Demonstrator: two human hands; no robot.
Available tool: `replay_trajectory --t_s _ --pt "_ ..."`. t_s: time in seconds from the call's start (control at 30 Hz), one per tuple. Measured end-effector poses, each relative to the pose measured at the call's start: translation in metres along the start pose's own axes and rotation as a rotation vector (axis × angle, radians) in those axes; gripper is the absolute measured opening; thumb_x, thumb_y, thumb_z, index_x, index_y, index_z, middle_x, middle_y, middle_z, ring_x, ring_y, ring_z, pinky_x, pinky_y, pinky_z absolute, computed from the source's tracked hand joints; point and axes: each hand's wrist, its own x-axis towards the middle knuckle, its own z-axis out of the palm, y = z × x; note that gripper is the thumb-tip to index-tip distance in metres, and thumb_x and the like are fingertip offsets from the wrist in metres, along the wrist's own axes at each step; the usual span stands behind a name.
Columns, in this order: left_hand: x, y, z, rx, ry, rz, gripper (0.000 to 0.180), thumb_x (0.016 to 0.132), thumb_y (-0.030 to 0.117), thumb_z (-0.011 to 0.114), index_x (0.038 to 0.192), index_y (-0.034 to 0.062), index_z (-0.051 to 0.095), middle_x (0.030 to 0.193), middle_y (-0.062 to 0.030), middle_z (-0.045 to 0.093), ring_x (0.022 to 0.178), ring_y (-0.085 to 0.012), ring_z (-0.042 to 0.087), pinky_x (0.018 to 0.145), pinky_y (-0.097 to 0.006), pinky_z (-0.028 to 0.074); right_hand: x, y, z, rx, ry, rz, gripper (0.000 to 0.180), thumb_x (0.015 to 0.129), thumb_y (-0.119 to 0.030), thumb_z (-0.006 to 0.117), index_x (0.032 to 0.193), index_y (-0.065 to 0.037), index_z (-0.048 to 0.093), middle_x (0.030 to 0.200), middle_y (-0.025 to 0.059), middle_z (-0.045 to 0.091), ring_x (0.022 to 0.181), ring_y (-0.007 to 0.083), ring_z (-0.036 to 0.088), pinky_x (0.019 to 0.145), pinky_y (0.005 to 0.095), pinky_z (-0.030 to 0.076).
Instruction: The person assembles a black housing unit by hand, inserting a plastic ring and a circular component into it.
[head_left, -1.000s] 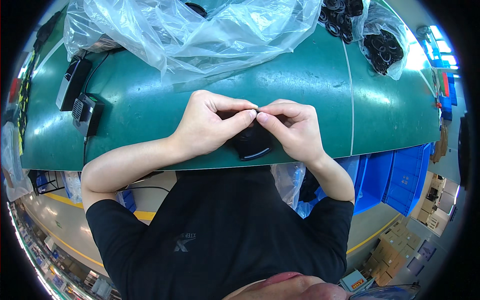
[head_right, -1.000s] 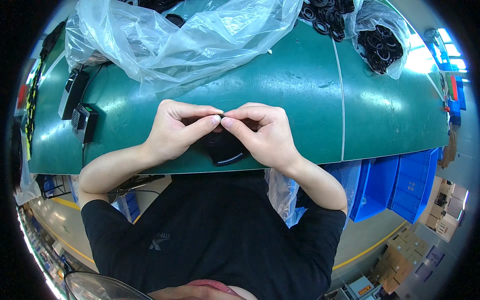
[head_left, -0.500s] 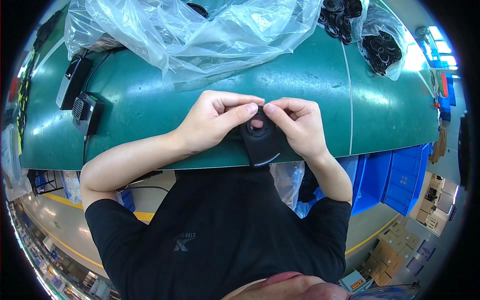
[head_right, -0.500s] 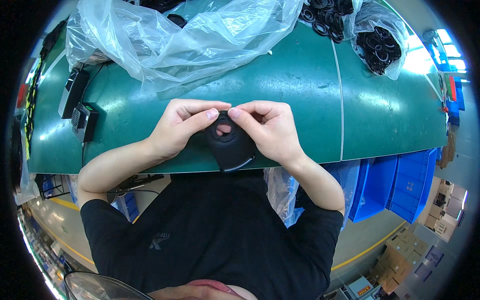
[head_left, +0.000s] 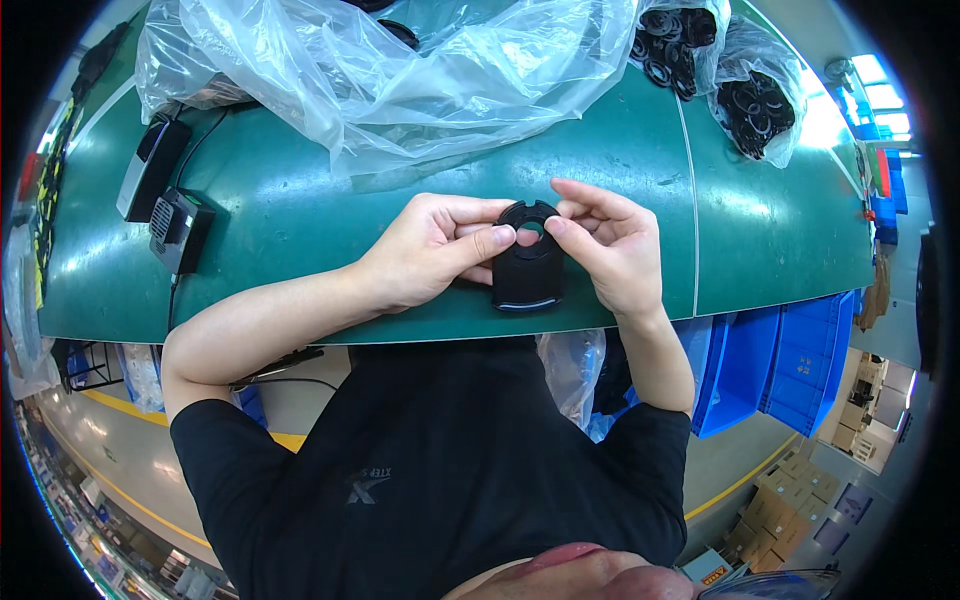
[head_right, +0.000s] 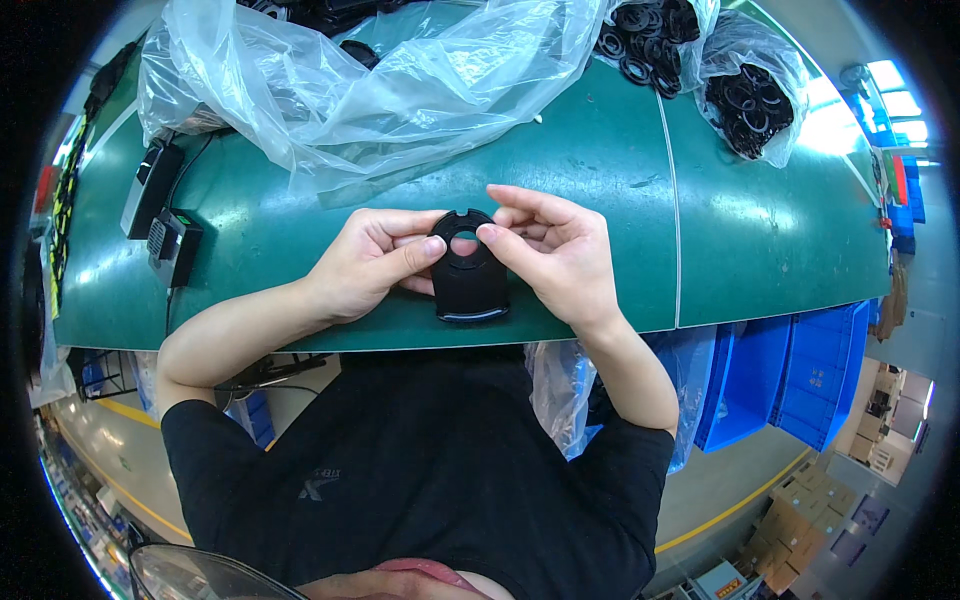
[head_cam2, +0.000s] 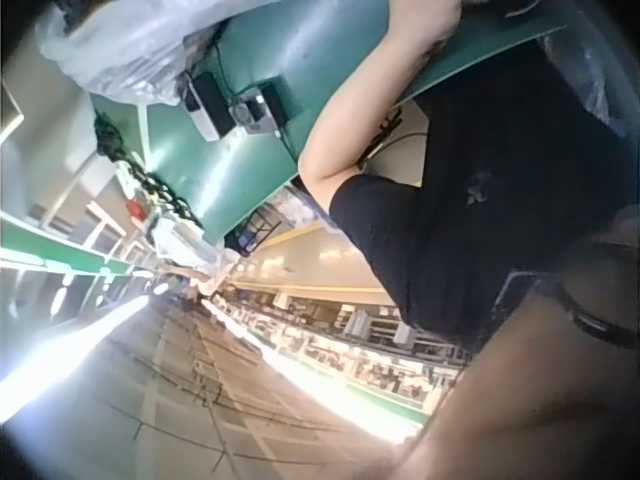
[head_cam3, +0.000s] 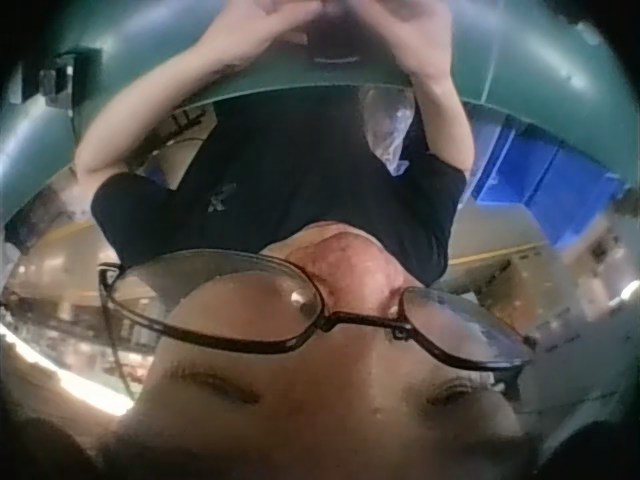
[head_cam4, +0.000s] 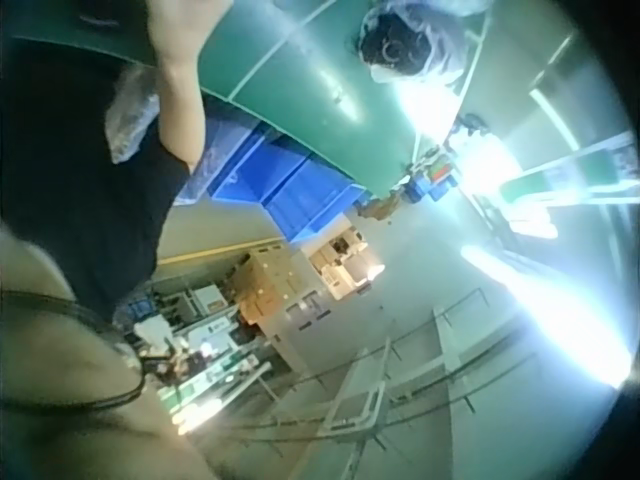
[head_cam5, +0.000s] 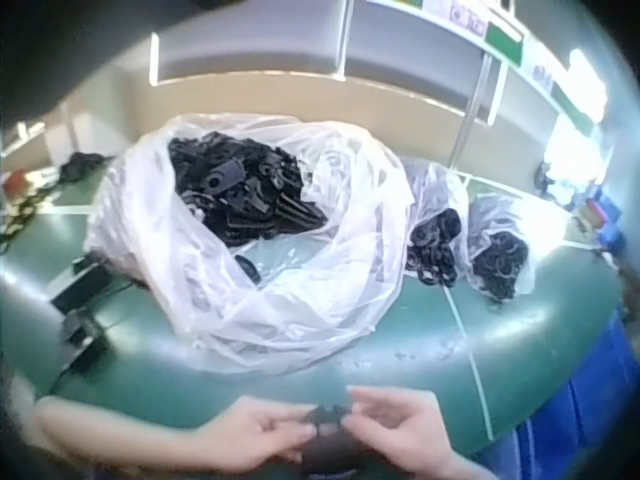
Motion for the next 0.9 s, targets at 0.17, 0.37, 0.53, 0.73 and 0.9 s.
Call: replay_trajectory --t_s 0.17,0.37,0.53,0.73,0.9 --pt "-0.001 0.001 -0.002 0.134 0.062 0.018 0.032 0.091 0.02 0.053 0.121 0.006 0.055 0.102 -0.0023 0.063 0.086 -0.0055 0.058 0.068 -0.019 0.049 0.002 0.0 -0.005 0.036 -0.112 0.088 0.039 0.076 0.003 0.066 0.113 0.007 0.055 0.087 0.0053 0.06 0.078 0.0081 0.058 0.071 0.0186 0.048" --pt "0.002 -0.003 0.001 -0.087 0.081 0.064 0.034 0.091 0.019 0.053 0.122 0.0046 0.052 0.101 -0.0036 0.063 0.085 -0.0064 0.059 0.068 -0.019 0.05 0.003 -0.004 -0.004 0.006 -0.207 0.102 0.039 0.075 0.002 0.067 0.113 0.007 0.055 0.094 0.0085 0.062 0.081 0.0097 0.059 0.073 0.0211 0.049" --pt "0.006 -0.005 -0.006 -0.071 0.08 0.081 0.036 0.091 0.017 0.054 0.123 0.0023 0.05 0.104 -0.0066 0.062 0.088 -0.01 0.06 0.071 -0.022 0.052 0.0 -0.001 0.005 0.02 -0.157 0.127 0.038 0.077 0.001 0.065 0.112 0.008 0.055 0.094 0.01 0.063 0.082 0.0106 0.06 0.073 0.0221 0.05" --pt "0.005 -0.002 -0.006 -0.023 0.069 0.061 0.036 0.089 0.016 0.056 0.122 0.0022 0.051 0.105 -0.0066 0.062 0.087 -0.0094 0.06 0.07 -0.022 0.052 0.002 0.0 0.002 0.049 -0.056 0.141 0.032 0.08 -0.002 0.063 0.11 0.008 0.056 0.093 0.0101 0.063 0.08 0.0102 0.06 0.072 0.0214 0.05" --pt "0.003 -0.002 -0.004 -0.031 0.073 0.058 0.034 0.088 0.016 0.058 0.12 0.0028 0.054 0.102 -0.0051 0.063 0.086 -0.0074 0.06 0.068 -0.018 0.051 0.001 0.004 0.007 -0.015 0.017 0.051 0.032 0.08 -0.002 0.064 0.109 0.008 0.056 0.091 0.0091 0.063 0.077 0.0096 0.06 0.069 0.0205 0.05"
